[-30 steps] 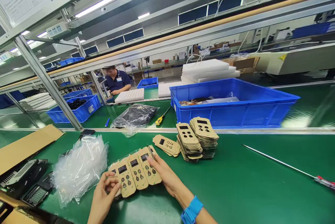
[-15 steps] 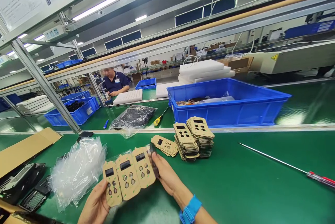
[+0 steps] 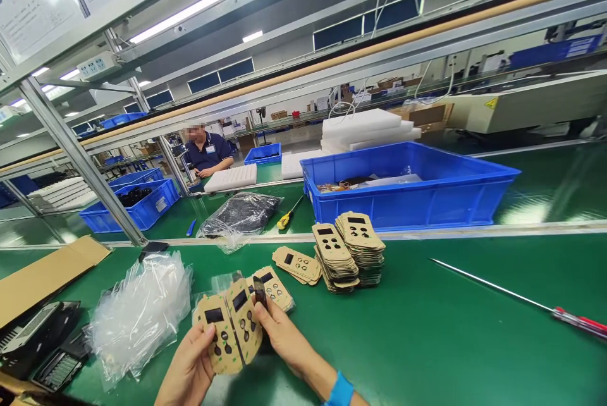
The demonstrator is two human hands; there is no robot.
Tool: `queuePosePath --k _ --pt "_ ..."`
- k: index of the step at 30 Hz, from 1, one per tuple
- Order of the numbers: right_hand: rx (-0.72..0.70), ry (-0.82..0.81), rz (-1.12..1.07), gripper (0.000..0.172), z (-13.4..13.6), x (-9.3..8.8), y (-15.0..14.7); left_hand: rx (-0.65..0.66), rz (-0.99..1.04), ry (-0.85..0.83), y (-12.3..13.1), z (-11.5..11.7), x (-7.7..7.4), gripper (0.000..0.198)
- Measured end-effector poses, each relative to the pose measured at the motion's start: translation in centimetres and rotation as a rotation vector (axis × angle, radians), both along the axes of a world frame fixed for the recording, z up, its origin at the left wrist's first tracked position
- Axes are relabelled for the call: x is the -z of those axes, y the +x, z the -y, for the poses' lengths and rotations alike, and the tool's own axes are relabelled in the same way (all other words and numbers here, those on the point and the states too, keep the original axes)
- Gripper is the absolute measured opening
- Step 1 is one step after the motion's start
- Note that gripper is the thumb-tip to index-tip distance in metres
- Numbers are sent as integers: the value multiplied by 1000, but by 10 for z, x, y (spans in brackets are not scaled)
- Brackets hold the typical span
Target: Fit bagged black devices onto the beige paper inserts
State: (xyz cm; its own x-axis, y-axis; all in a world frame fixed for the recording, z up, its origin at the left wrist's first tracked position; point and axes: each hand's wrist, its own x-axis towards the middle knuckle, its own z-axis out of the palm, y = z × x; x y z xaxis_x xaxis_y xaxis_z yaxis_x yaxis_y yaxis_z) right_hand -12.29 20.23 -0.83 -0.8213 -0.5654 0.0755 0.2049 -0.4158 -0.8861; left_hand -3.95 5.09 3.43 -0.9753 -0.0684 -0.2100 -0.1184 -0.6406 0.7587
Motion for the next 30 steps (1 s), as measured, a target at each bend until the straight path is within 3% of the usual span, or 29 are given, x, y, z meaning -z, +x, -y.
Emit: queuePosePath --k 5,7,9,13,15,19,22,24,27,30 --pt "-220 -145 202 68 -3 -6 9 28 15 24 -3 -6 6 51" --pt "-216 -138 280 73 -5 -10 5 -14 37 7 -1 4 2 56" --pt "-105 -86 276 76 -9 -12 -4 -106 73 -24 3 20 -3 63" --pt "315 110 47 77 -18 -10 -21 -290 112 -92 10 44 -9 76" --pt "412 198 -105 71 -18 -8 -22 -332 86 -123 10 42 -6 74" --pt "258 394 -507 60 -10 -2 -4 -280 30 -178 0 11 11 56" --pt "121 384 -634 61 -4 1 11 -165 -41 -173 -8 -16 23 47" --pt "81 334 -551 62 -2 2 15 -117 -57 -102 -11 -25 27 47" --pt "33 227 -261 66 -2 0 11 -99 1 -25 -11 -22 25 52" --pt "173 170 -78 77 -7 -6 -1 -201 52 -39 -10 -3 17 59"
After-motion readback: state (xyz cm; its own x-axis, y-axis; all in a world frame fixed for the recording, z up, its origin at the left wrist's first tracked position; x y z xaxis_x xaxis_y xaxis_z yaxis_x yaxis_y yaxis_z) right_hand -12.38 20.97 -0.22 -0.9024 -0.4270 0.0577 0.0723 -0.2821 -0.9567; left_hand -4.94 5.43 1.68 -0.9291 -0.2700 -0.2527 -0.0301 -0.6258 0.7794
